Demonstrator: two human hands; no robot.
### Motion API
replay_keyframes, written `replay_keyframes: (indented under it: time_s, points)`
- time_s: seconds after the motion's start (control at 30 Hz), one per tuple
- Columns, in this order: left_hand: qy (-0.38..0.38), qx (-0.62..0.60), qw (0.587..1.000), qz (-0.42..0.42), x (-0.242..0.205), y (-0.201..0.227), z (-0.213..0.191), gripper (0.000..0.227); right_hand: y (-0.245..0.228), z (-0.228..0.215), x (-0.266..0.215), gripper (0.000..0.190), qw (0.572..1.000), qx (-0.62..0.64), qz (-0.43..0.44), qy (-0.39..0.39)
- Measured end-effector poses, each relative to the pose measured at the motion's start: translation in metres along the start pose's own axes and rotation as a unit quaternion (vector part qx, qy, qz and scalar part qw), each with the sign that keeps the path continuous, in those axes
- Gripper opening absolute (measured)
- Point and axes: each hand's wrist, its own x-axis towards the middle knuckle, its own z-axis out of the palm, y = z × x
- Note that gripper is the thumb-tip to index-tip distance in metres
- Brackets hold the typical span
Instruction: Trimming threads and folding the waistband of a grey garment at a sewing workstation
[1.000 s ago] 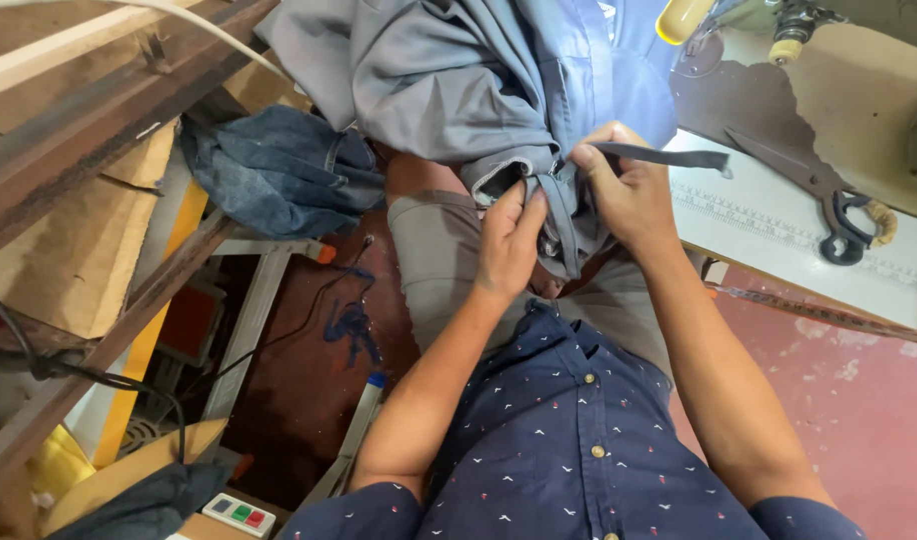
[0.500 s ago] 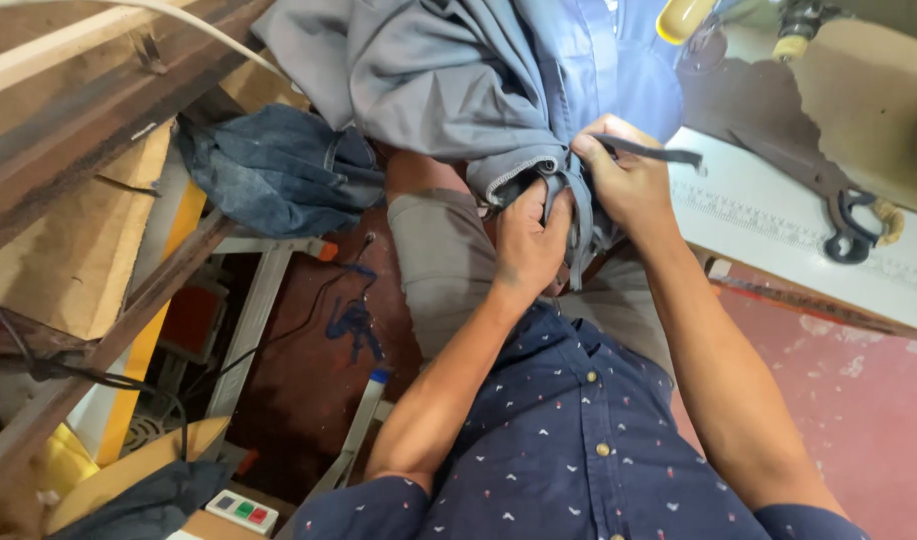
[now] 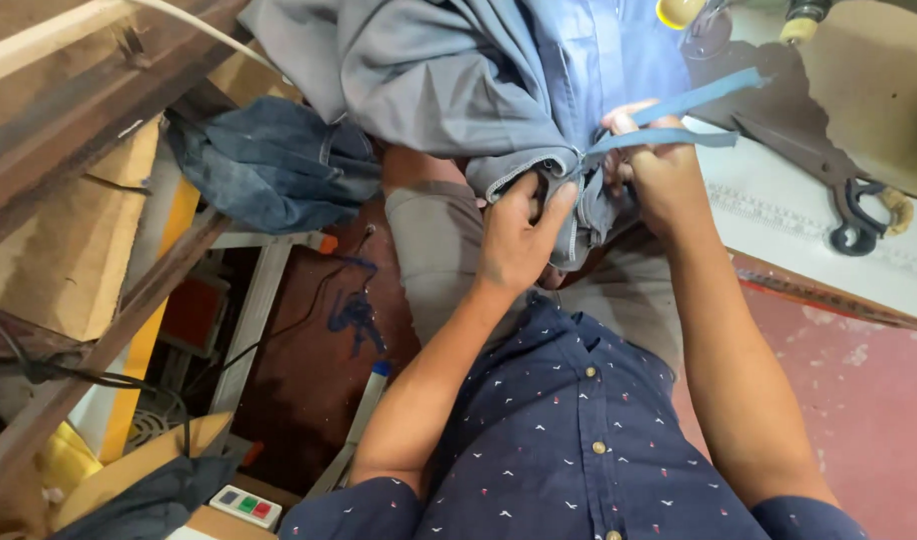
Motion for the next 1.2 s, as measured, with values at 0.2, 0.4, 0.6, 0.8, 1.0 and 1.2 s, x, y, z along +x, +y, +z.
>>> replay_keyframes:
  time_s: [0.2, 0.4, 0.6, 0.8, 1.0, 1.2]
  points:
    - [0.045, -0.006, 0.999, -0.014, 0.005, 0.002, 0.008, 0.038, 0.004, -0.024, -0.030, 0.038, 0.991, -0.115, 0.046, -0.060]
    - [0.048, 0.032, 0.998, 0.014, 0.014, 0.036, 0.004, 0.038, -0.027, -0.009, -0.040, 0.031, 0.909, -0.410, -0.074, -0.032]
    - [0.021, 0.093, 0.995, 0.015, 0.018, 0.014, 0.003, 0.035, -0.047, -0.004, -0.055, 0.032, 0.864, -0.484, -0.136, 0.025]
    - [-0.020, 0.095, 0.995, 0.015, 0.027, 0.022, 0.007, 0.029, -0.053, 0.002, -0.032, 0.033, 0.856, -0.385, -0.344, -0.020]
    - [-0.028, 0.060, 0.997, 0.032, 0.037, 0.000, 0.016, 0.023, -0.022, -0.020, 0.019, 0.016, 0.942, -0.267, -0.195, -0.057]
    - [-0.030, 0.050, 0.998, 0.035, 0.052, -0.013, 0.021, 0.023, -0.002, -0.033, 0.033, 0.021, 0.965, -0.224, -0.126, -0.055]
